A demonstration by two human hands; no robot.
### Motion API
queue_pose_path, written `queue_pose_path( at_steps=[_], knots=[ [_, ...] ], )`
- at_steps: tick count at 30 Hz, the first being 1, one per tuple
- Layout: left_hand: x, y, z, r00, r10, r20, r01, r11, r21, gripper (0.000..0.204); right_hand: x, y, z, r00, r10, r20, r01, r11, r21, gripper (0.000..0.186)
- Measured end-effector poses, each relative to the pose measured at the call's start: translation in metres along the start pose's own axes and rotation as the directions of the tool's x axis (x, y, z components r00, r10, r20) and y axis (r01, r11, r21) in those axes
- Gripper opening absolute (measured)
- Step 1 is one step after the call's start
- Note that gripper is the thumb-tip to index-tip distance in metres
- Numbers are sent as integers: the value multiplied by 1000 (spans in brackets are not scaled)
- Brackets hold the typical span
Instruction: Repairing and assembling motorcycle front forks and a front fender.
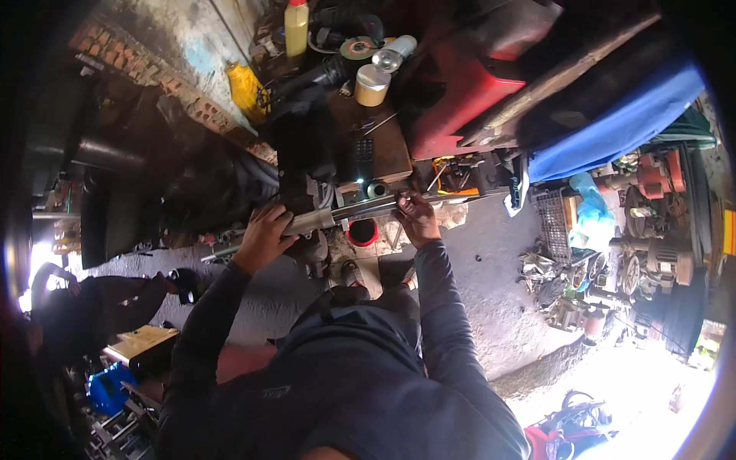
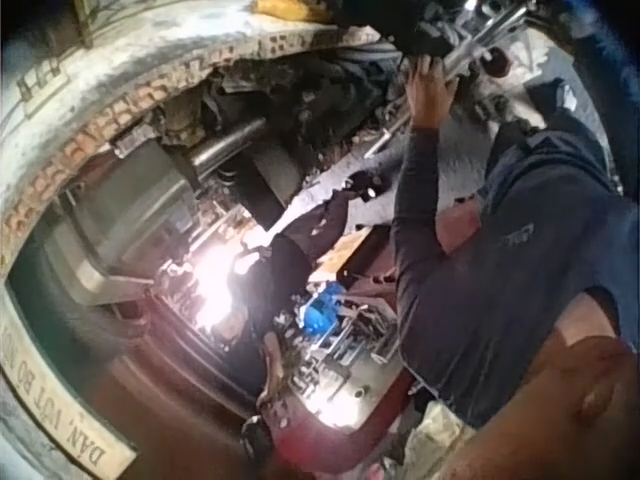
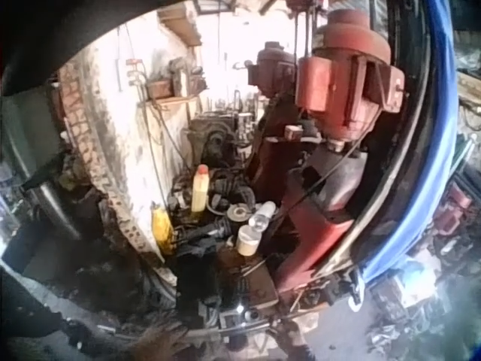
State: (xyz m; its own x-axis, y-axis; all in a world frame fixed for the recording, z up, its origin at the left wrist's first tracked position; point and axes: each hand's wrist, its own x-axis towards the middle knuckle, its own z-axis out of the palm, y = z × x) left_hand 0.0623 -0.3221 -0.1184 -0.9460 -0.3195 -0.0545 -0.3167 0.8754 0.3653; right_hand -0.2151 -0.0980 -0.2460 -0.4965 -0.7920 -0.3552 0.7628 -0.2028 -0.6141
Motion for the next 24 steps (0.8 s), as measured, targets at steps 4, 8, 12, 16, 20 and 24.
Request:
queue_pose_path(
  at_steps=[4,8,12,16,20,24],
  knots=[
    [-10,1,-8,994,53,-100,-53,999,4,44,-13,-1,35,988,-152,-34,155,979,135,20],
    [-13,30,-61,977,-86,-196,42,976,-215,43,-29,-49,127,910,-358,210,289,910,298,33],
    [2,50,-100,962,-138,-238,17,893,-451,26,-44,-105,256,763,-438,476,432,893,130,35],
    [12,79,-130,875,-203,-439,-129,778,-615,30,-46,-94,319,699,-208,684,399,908,-132,48],
    [3,70,-119,833,-301,-465,-222,587,-778,18,-47,-93,311,494,-359,792,721,679,-142,80],
    [-22,83,-123,901,-296,-317,-233,286,-929,13,20,-57,127,727,-545,419,648,341,-681,58]
  ],
)
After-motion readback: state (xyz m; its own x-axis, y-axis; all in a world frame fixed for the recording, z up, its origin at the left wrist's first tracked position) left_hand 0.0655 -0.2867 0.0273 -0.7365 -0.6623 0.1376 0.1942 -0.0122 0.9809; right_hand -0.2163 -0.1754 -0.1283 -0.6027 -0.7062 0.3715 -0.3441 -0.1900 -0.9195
